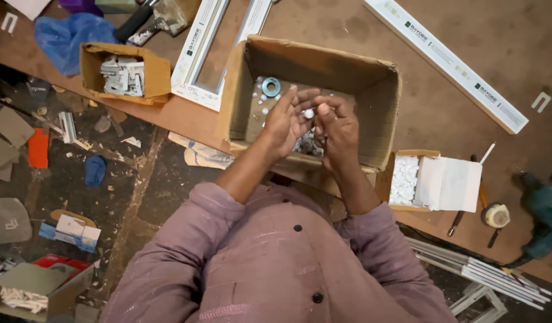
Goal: The person sorts small white plastic window hardware components by hand, picking them from a large cardboard box and placing them into a smaller open box on the workbench. They occasionally reach into the boxes and reposition parts while continuing to transfer the components one at a time.
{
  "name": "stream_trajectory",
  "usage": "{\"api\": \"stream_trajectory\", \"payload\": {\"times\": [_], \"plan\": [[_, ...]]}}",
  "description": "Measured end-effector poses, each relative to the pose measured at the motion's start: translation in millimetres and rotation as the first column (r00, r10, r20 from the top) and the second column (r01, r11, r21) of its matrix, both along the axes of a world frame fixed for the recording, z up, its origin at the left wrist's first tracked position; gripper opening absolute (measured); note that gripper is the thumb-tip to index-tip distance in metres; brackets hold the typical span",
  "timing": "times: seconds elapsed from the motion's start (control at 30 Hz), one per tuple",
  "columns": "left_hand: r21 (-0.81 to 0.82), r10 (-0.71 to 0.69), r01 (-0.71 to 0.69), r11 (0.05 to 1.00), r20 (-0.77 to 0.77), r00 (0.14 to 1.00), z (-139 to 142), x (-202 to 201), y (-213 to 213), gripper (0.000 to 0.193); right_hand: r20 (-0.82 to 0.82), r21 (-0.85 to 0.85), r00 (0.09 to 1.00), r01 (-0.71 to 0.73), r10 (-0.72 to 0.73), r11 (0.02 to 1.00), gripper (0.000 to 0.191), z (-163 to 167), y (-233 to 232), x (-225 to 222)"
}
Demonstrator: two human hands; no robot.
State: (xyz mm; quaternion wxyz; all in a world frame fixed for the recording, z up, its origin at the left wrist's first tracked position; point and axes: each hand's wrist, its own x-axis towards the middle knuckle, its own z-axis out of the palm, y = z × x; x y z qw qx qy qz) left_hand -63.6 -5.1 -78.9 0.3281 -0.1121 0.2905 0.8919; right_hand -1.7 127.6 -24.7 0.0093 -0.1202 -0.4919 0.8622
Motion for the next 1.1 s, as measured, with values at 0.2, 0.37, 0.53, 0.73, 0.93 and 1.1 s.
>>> {"api": "stream_trajectory", "payload": {"times": [0.2, 0.37, 0.53, 0.73, 0.93, 1.1], "plan": [[-0.056, 0.043, -0.042, 0.998, 0.027, 0.999, -10, -4, -2, 0.053, 0.060, -0.324, 0.998, 0.042, -0.024, 0.945, 0.011, -3, 18, -4], [-0.030, 0.045, -0.045, 0.999, 0.016, 0.999, -7, -6, -2, 0.051, 0.098, -0.331, 0.994, 0.071, -0.041, 0.941, 0.012, -12, 17, -7], [-0.075, 0.033, -0.032, 0.997, 0.012, 0.999, -8, -5, -2, 0.053, 0.115, -0.267, 0.992, 0.074, -0.045, 0.961, 0.010, -11, 14, -7], [-0.108, 0.027, -0.027, 0.994, -0.001, 1.000, -17, -4, 3, 0.055, 0.072, -0.195, 0.997, 0.036, -0.022, 0.980, 0.024, -13, 12, -2], [-0.113, -0.099, 0.095, 0.989, -0.034, 0.994, -28, -2, 9, 0.046, 0.034, 0.048, 0.989, 0.143, -0.144, 0.989, 0.027, -14, 1, 3], [-0.152, -0.204, 0.199, 0.968, -0.017, 0.979, -31, -1, 12, 0.044, -0.038, 0.342, 0.989, 0.145, -0.141, 0.928, 0.035, -5, -14, 11]]}}
